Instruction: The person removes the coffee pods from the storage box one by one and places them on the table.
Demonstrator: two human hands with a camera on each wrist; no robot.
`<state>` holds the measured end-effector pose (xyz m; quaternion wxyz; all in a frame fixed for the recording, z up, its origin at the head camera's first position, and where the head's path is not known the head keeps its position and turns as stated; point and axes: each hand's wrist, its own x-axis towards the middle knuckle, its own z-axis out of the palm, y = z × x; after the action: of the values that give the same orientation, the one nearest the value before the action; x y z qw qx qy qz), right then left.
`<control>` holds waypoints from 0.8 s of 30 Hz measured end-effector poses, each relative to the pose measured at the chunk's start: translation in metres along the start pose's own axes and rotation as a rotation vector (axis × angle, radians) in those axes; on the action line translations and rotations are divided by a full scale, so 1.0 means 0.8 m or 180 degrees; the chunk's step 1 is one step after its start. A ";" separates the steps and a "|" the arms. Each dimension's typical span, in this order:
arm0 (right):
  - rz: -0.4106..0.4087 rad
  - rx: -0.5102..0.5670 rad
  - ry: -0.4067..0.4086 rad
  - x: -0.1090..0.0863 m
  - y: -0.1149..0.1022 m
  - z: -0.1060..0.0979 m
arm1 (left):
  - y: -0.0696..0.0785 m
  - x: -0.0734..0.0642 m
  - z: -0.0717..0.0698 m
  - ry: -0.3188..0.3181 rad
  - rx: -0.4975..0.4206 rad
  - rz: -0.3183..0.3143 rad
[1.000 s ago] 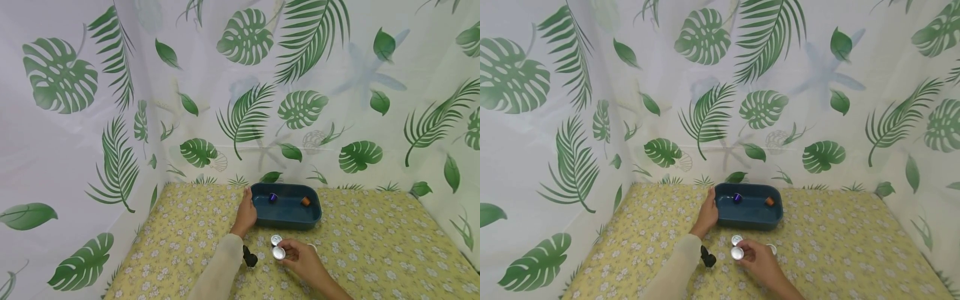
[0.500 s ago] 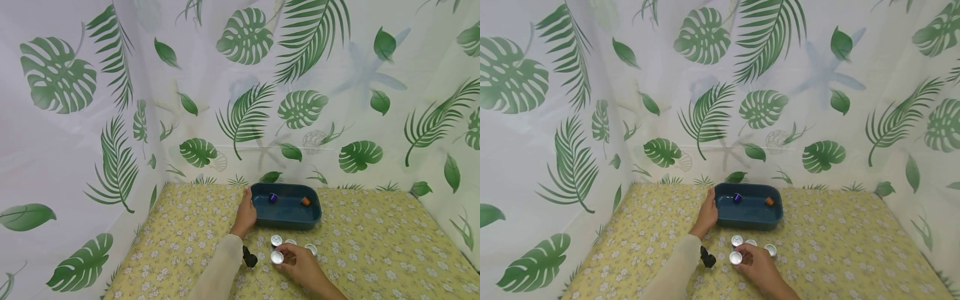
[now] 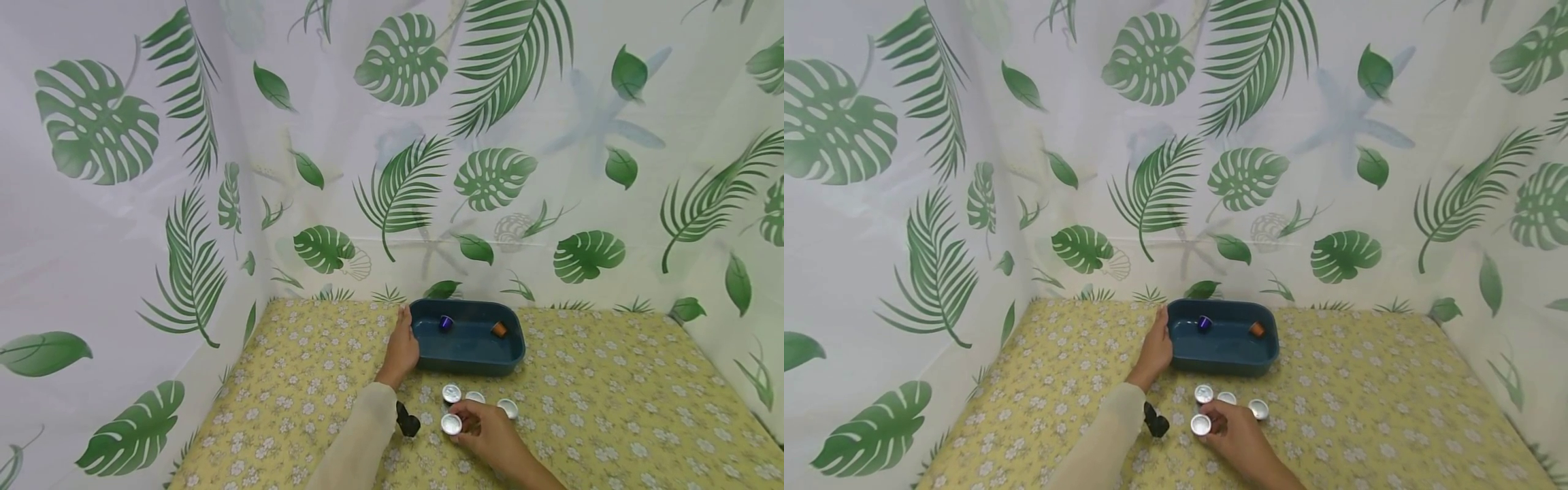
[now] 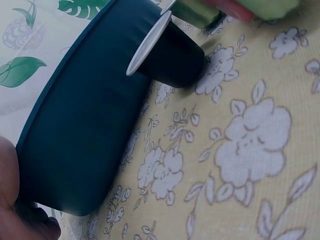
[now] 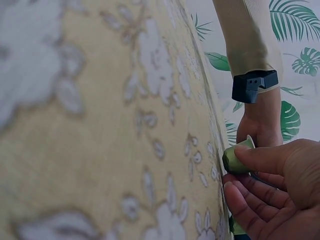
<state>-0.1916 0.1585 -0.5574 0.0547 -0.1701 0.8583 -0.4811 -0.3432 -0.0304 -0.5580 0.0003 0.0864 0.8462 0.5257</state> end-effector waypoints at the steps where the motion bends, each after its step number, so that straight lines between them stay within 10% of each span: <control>1: -0.0005 -0.0022 0.0008 0.000 0.000 0.000 | 0.000 0.000 0.000 -0.0004 -0.0002 -0.0005; 24: -0.0051 -0.0079 -0.0125 0.001 0.001 -0.002 | -0.003 -0.001 0.000 0.0001 0.0215 0.0057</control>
<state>-0.1927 0.1600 -0.5569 0.0655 -0.1870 0.8615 -0.4674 -0.3432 -0.0314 -0.5607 -0.0075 0.0939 0.8627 0.4969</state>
